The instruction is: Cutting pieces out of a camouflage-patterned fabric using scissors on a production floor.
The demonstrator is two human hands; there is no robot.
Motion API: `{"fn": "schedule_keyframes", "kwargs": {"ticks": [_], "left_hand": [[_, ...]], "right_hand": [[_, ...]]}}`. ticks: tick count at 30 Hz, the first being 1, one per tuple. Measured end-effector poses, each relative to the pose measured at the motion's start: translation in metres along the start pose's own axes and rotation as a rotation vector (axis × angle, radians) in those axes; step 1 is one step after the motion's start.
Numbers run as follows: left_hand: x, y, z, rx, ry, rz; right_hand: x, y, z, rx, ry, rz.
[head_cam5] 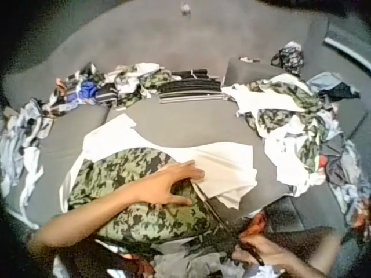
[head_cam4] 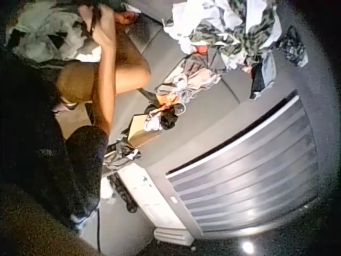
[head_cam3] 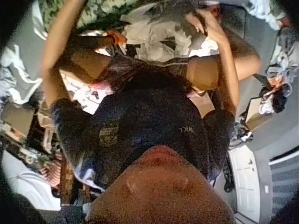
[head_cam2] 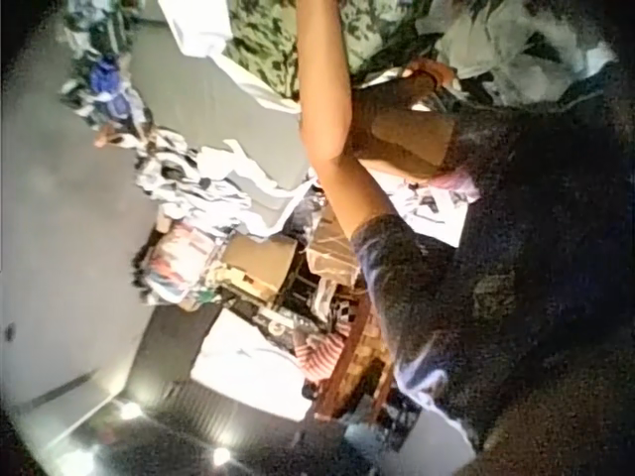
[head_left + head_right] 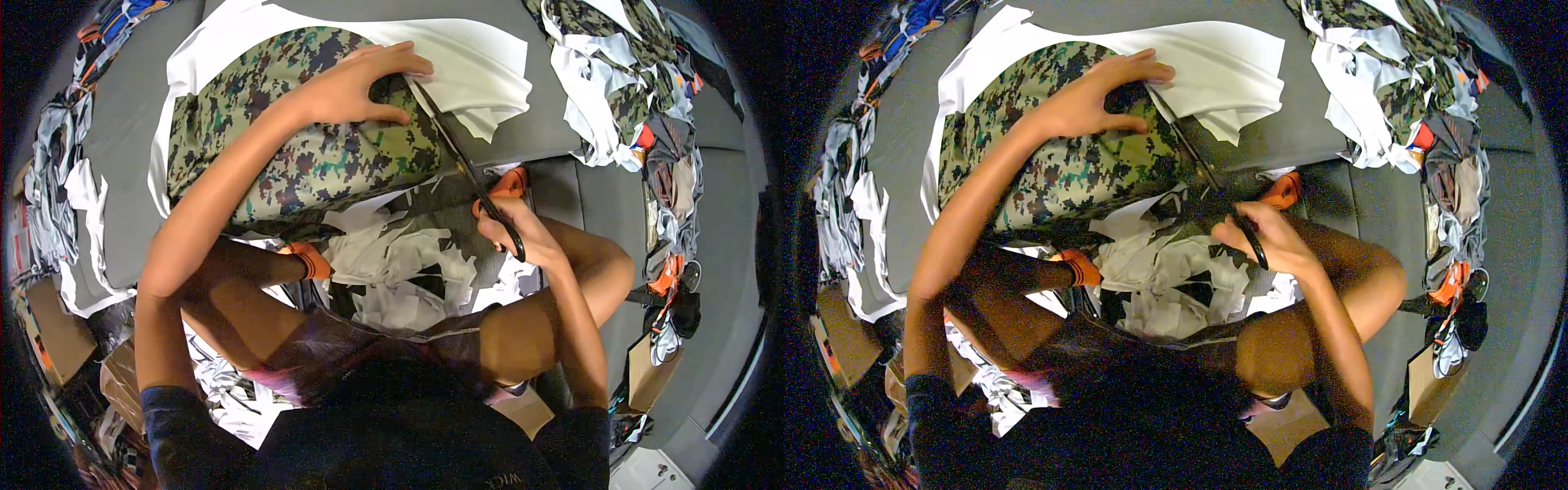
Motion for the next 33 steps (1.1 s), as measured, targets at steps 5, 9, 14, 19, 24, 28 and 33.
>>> {"fn": "schedule_keyframes", "kwargs": {"ticks": [5, 9, 14, 19, 24, 28, 33], "left_hand": [[-0.002, 0.0, 0.005, -0.037, -0.043, -0.126], [-0.003, -0.005, 0.004, 0.022, -0.067, -0.068], [-0.002, -0.008, 0.009, 0.021, -0.053, -0.022], [0.004, -0.01, 0.011, 0.02, -0.074, -0.02], [0.003, -0.01, 0.012, 0.043, -0.078, -0.003], [0.001, -0.009, 0.01, 0.05, -0.069, 0.044], [0.0, -0.009, 0.01, 0.073, -0.052, 0.082]], "right_hand": [[0.003, -0.001, -0.002, 0.027, 0.06, -0.084], [-0.002, -0.003, -0.001, 0.015, -0.031, 0.111], [-0.006, -0.001, -0.003, -0.023, -0.044, 0.145], [0.005, -0.002, 0.0, -0.06, 0.018, 0.028], [0.002, 0.0, -0.001, -0.106, 0.039, 0.071], [-0.001, 0.0, 0.001, -0.074, 0.035, 0.092], [0.0, 0.001, 0.001, -0.079, 0.039, 0.053]]}}
Point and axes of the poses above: each hand's wrist, its own z-axis towards the middle knuckle, its own y-axis out of the back of the hand, x = y × z, the point moved 5 cm from there along z, towards the middle knuckle, and after that the axes turned 9 degrees about x, right-handed, at the moved point
